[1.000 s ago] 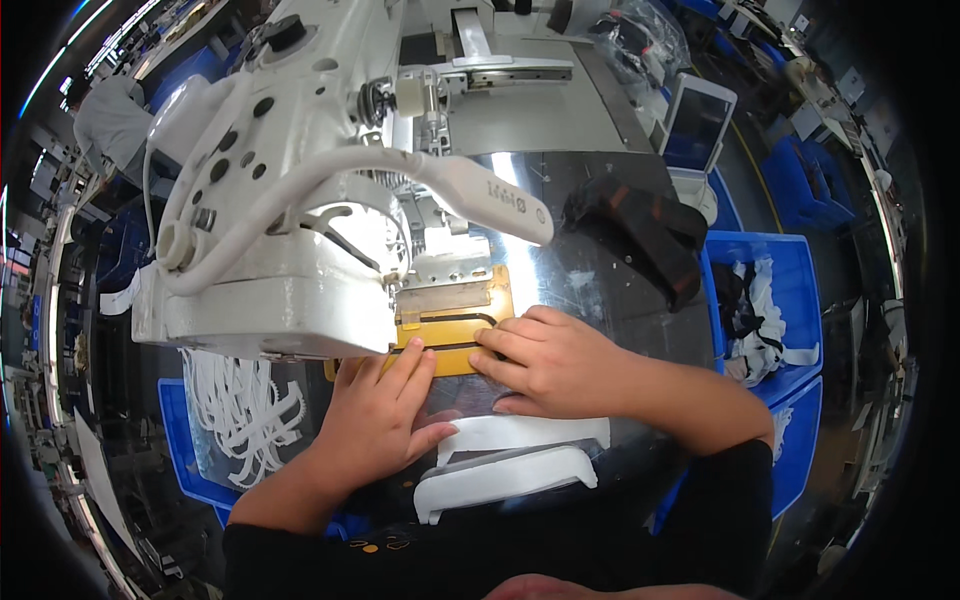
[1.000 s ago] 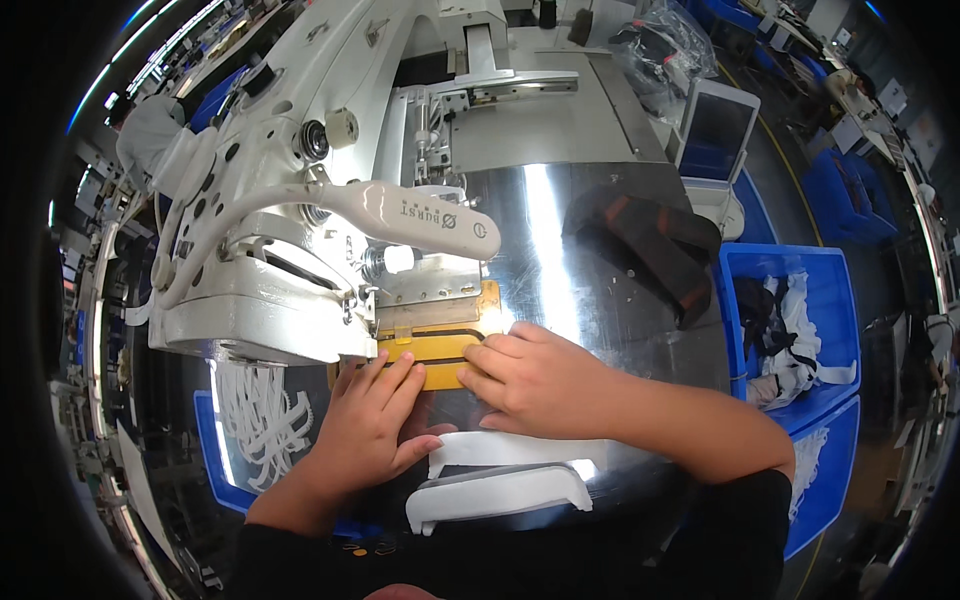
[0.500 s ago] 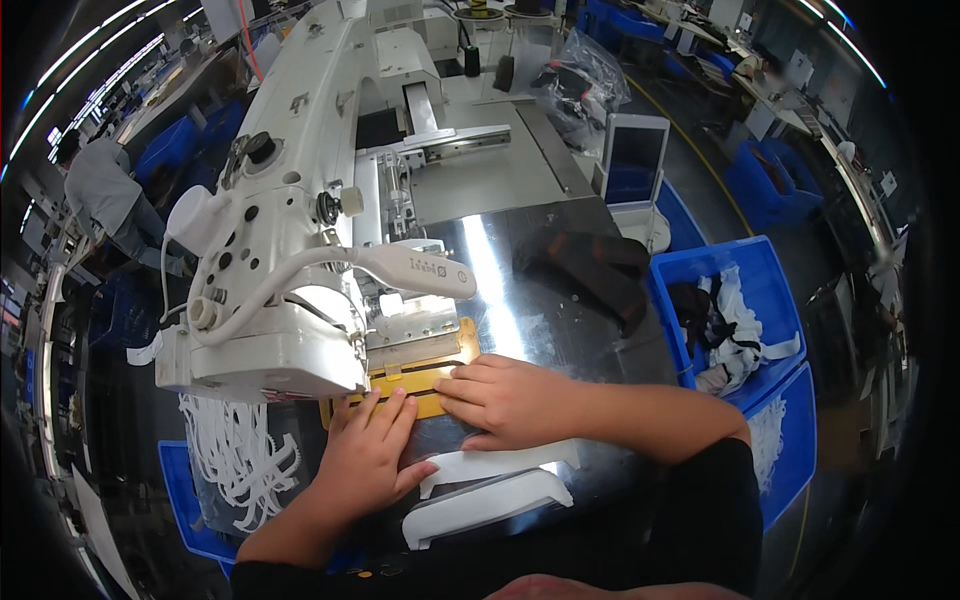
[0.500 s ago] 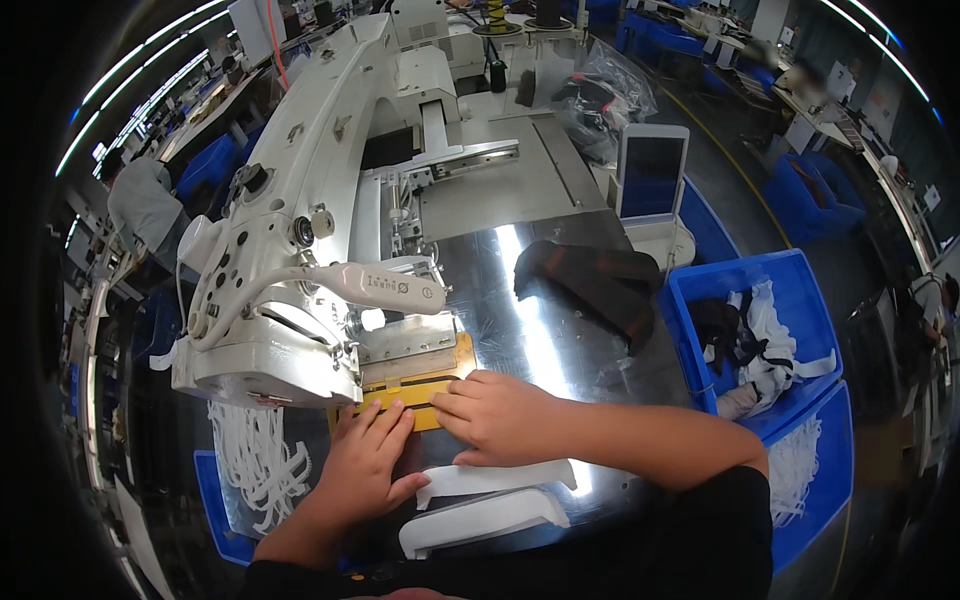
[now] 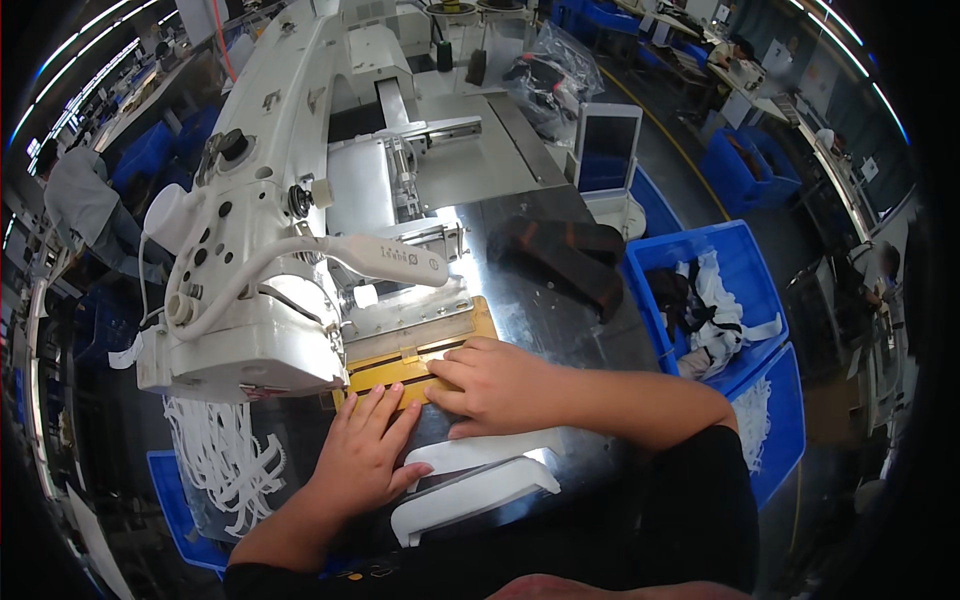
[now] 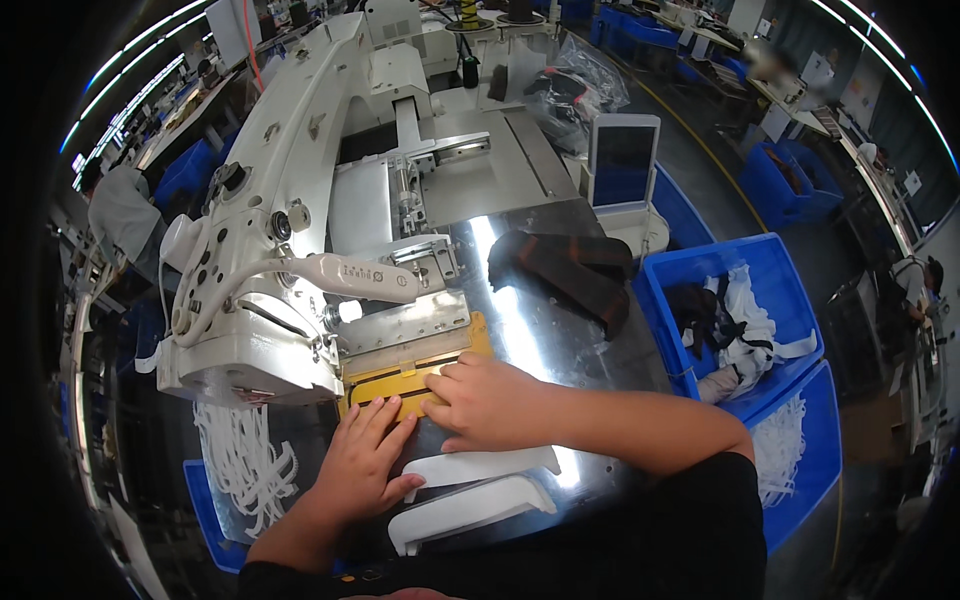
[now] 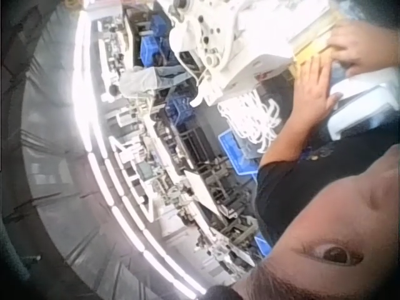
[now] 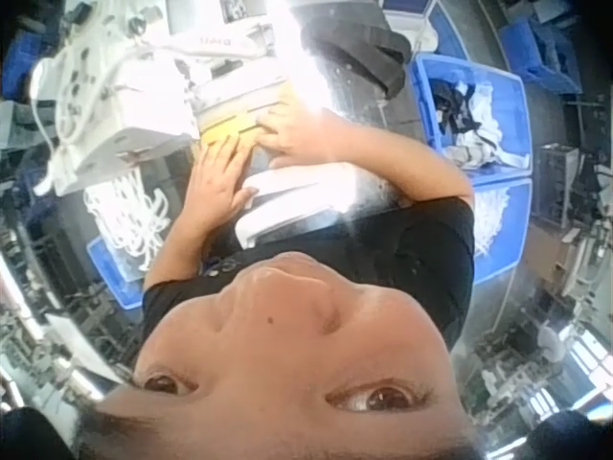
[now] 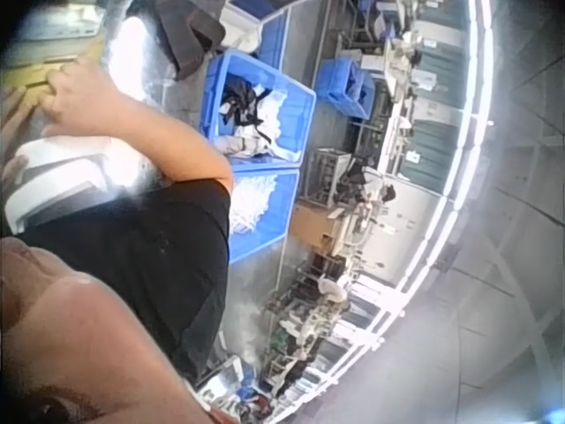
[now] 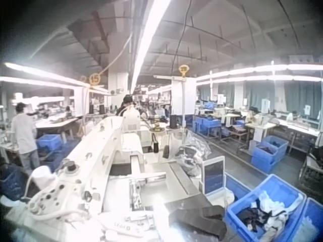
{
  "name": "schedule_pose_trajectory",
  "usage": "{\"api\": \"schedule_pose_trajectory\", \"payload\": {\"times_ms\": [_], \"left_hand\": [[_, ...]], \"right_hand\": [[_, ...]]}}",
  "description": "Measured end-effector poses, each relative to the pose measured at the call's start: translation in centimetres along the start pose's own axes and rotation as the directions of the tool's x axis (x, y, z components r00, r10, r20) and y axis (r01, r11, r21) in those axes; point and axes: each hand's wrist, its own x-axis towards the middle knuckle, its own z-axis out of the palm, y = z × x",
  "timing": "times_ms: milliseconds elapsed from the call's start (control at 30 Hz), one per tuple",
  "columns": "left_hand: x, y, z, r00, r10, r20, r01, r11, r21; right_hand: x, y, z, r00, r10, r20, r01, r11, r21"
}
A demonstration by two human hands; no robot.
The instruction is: Using an industrial sewing machine to assemble leather or synthetic material components.
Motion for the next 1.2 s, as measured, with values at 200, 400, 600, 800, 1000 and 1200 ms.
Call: {"api": "schedule_pose_trajectory", "payload": {"times_ms": [200, 400, 600, 800, 1000, 1200], "left_hand": [[-0.6, -0.5, 0.3, 0.999, 0.023, -0.035, -0.025, 0.999, -0.046], [-1.0, -0.9, 0.6, 0.994, 0.005, -0.112, -0.014, 0.997, -0.075], [-1.0, -0.8, 0.3, 0.976, -0.103, -0.190, 0.100, 0.995, -0.026], [-1.2, -1.1, 0.5, 0.949, -0.171, -0.263, 0.184, 0.983, 0.022], [-1.4, -1.2, 0.6, 0.917, -0.240, -0.319, 0.268, 0.962, 0.048], [-1.2, -1.1, -0.1, 0.914, -0.302, -0.272, 0.326, 0.944, 0.049]], "right_hand": [[0.1, 0.6, 0.2, 0.998, 0.052, 0.035, -0.050, 0.997, -0.051], [0.1, 1.7, 0.2, 0.995, 0.080, -0.057, -0.084, 0.993, -0.088], [0.3, 2.8, 0.1, 0.990, 0.111, -0.084, -0.119, 0.989, -0.090], [0.3, 3.0, 0.1, 0.989, 0.130, -0.073, -0.136, 0.987, -0.089], [0.2, 2.9, 0.3, 0.988, 0.123, -0.090, -0.132, 0.985, -0.108], [0.2, 2.8, 0.5, 0.988, 0.125, -0.094, -0.135, 0.985, -0.109]]}}
